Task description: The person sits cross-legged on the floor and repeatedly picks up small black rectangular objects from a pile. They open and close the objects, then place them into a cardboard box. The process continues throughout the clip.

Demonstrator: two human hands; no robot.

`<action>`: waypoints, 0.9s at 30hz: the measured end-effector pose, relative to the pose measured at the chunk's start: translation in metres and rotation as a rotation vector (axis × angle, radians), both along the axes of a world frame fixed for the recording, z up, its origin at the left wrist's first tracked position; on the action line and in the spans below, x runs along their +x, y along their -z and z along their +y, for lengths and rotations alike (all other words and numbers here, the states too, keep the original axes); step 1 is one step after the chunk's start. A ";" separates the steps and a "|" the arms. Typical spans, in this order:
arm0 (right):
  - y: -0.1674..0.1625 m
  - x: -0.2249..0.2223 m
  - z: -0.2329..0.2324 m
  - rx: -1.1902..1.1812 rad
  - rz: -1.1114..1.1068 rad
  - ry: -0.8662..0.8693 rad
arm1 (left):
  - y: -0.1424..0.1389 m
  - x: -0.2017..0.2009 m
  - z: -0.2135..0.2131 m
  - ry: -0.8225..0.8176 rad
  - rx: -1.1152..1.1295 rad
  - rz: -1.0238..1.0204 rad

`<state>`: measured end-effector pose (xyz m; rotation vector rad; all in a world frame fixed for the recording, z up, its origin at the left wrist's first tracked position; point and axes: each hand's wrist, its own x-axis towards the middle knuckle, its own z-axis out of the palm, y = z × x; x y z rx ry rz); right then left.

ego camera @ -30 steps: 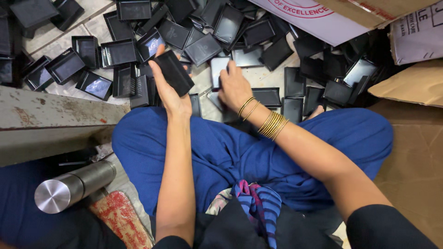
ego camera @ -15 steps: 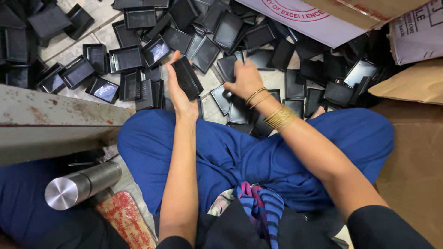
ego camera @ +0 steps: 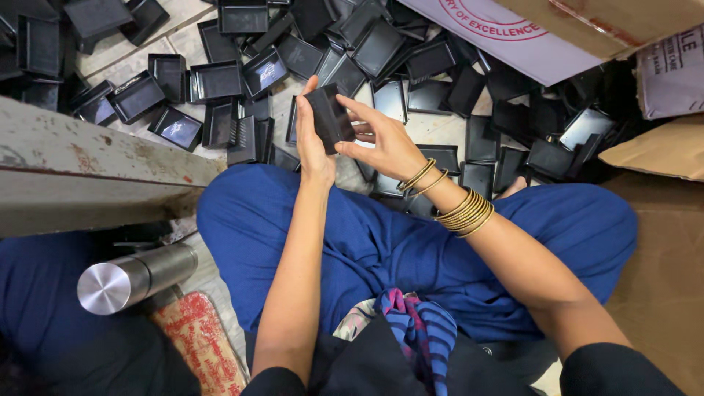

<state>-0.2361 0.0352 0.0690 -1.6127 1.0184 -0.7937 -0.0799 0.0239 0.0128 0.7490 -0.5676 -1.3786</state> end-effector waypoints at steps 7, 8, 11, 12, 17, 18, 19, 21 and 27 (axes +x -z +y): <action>0.003 0.003 0.004 -0.001 -0.023 -0.006 | 0.003 0.001 0.000 0.028 -0.019 -0.027; 0.003 0.003 0.004 -0.001 -0.040 -0.008 | 0.002 0.000 0.000 0.011 -0.034 -0.047; 0.001 0.001 0.002 0.019 -0.094 -0.010 | 0.000 0.000 0.001 -0.015 -0.066 -0.039; 0.001 0.001 0.002 0.028 -0.108 -0.006 | -0.001 0.000 0.001 -0.020 -0.072 -0.024; 0.000 0.003 0.006 0.000 -0.045 0.049 | -0.006 -0.004 0.003 -0.019 -0.094 -0.189; -0.001 0.003 0.008 -0.019 -0.021 0.053 | -0.008 -0.004 0.004 -0.012 -0.115 -0.261; 0.000 0.003 0.009 -0.038 0.003 0.057 | -0.009 -0.004 0.005 -0.008 -0.113 -0.249; 0.000 0.004 0.010 -0.066 0.020 0.054 | -0.011 -0.005 0.007 -0.001 -0.107 -0.220; -0.001 0.004 0.004 0.088 -0.286 0.019 | -0.013 -0.003 0.007 0.036 -0.133 0.113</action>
